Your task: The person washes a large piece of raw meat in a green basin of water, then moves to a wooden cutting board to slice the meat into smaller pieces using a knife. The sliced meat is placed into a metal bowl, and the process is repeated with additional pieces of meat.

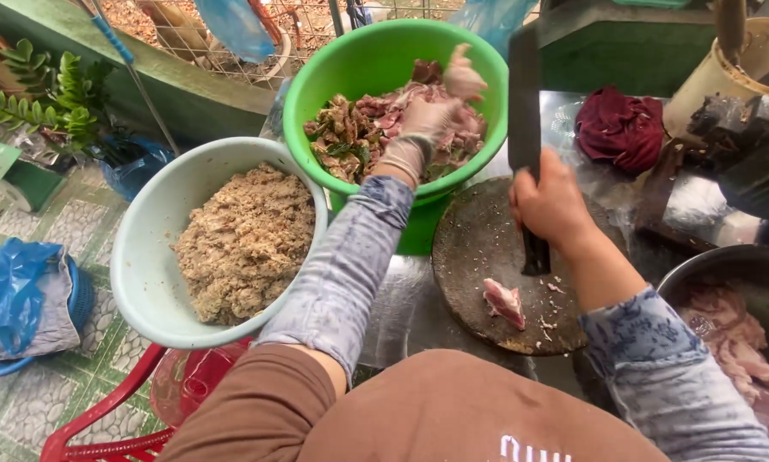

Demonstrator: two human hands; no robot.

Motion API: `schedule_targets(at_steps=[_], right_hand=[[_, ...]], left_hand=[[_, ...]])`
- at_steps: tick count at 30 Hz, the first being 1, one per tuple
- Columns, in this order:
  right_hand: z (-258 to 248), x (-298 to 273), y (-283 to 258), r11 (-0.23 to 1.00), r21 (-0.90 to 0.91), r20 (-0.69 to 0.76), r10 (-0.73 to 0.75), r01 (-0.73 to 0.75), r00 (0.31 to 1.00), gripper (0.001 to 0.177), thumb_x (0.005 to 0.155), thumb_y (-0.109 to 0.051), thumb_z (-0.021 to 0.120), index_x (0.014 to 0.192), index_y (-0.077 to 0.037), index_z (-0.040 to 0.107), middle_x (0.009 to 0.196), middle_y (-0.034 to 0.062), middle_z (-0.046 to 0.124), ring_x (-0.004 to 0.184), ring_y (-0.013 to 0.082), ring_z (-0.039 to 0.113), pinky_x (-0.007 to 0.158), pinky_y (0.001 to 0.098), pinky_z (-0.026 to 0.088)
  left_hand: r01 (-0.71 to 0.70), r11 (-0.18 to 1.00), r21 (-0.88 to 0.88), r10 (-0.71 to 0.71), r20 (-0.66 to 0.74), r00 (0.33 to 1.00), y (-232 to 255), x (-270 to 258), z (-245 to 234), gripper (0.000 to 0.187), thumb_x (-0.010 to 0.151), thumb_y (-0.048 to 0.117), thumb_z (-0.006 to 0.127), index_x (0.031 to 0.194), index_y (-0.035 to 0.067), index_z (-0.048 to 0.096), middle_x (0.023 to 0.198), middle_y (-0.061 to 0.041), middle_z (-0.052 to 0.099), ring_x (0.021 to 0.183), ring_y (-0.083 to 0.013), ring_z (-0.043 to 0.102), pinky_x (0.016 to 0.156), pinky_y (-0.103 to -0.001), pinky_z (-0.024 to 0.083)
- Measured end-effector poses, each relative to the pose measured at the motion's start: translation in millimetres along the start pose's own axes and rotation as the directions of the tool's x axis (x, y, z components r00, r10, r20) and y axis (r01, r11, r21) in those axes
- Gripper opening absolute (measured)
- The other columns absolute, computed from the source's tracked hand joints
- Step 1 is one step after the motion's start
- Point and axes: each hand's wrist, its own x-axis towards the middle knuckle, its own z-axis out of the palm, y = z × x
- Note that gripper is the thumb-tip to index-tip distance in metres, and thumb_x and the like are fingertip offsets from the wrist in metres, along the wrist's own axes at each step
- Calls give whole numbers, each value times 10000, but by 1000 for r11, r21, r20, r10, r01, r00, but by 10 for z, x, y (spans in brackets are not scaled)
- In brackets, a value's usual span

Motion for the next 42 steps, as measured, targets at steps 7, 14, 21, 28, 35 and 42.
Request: schedule_targets(at_steps=[7,14,21,28,35,42], right_hand=[[23,-496,508,976,202,-97,-58,77,994,157,1010,-70,513,1163,-57,477,689,43,550,497,103,502,424,300,438],[-25,-1413,2057,934,206,-202,332,-292,921,148,1018,-96,554,1079,-4,456,701,45,582,507,120,531,429,320,459],[-25,-1972,2424,876,101,-253,480,-471,840,238,948,-96,580,1160,-86,473,629,76,600,454,148,551,417,328,459],[-70,-2024,2483,864,204,-47,478,-460,877,140,976,-130,589,1056,-29,535,661,65,601,470,152,545,433,320,446],[-56,-1857,1742,869,-203,-29,455,-451,890,190,945,-202,591,1093,-85,613,711,111,709,581,196,669,573,365,533],[-195,-1853,2178,899,-119,-219,391,-422,894,181,993,-205,561,1028,-29,585,712,137,693,563,227,660,549,389,527]], left_hand=[[-230,659,716,-33,333,942,-357,-1205,306,270,874,92,654,1139,69,705,1118,-112,669,980,-217,641,904,-376,555],[-571,264,777,-256,627,736,-1596,-1922,659,411,783,181,771,1193,174,734,1192,-125,713,1131,-329,669,935,-427,554],[-190,624,758,-242,419,875,-1628,-1630,831,424,691,198,892,1052,37,737,908,-103,759,830,-210,720,746,-321,555],[555,830,58,-538,351,767,-2390,-1193,709,211,902,100,778,1063,1,683,836,-79,682,610,-108,570,506,-244,460],[433,899,59,-432,-25,901,-2181,-1364,991,238,927,155,669,1091,-17,682,903,-106,719,717,-134,719,628,-286,622],[475,673,568,-546,-53,836,-1254,-2060,994,593,821,187,746,1361,34,556,1333,-157,614,855,-354,709,758,-434,643]])
